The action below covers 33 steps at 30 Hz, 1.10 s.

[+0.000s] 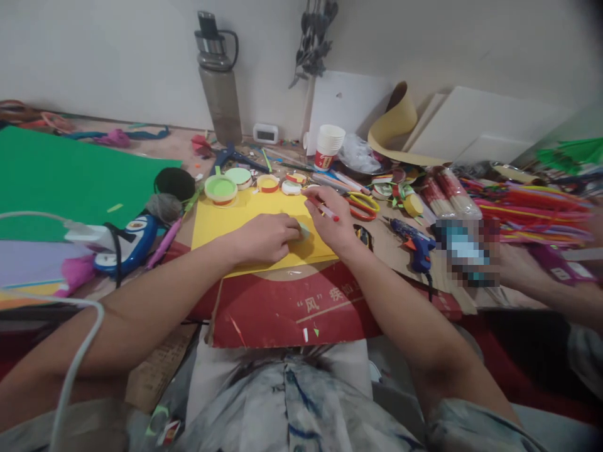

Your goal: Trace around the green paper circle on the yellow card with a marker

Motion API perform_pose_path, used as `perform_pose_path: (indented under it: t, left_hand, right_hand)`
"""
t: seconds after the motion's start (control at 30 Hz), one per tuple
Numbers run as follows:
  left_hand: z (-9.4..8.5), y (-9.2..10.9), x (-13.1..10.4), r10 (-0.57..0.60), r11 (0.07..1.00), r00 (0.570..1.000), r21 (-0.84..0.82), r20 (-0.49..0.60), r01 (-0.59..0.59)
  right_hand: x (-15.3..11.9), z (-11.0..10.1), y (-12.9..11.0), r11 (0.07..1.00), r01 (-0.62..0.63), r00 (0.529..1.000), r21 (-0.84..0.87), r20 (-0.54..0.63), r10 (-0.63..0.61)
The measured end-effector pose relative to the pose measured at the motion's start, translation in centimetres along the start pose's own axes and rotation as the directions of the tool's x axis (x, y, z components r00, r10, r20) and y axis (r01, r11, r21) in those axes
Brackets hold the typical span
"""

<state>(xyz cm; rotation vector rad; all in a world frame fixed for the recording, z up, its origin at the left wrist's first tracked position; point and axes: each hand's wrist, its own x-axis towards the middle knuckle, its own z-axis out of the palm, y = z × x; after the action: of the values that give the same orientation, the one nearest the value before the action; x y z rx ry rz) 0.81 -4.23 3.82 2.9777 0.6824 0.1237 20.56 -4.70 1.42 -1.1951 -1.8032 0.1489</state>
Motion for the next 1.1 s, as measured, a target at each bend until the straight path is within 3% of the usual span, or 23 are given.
perform_pose_path:
  t: [0.77,1.1]
  left_hand:
    - [0.01,-0.13,0.11,0.007,1.0,1.0,0.027,-0.028,-0.006]
    - [-0.08,-0.02,0.19,0.005,1.0,1.0,0.024,-0.02,-0.004]
  right_hand:
    - [-0.12,0.48,0.29,0.998,0.024,1.0,0.06,-0.001,-0.024]
    - [0.05,0.36,0.45,1.0,0.012,1.0,-0.003,0.016,-0.012]
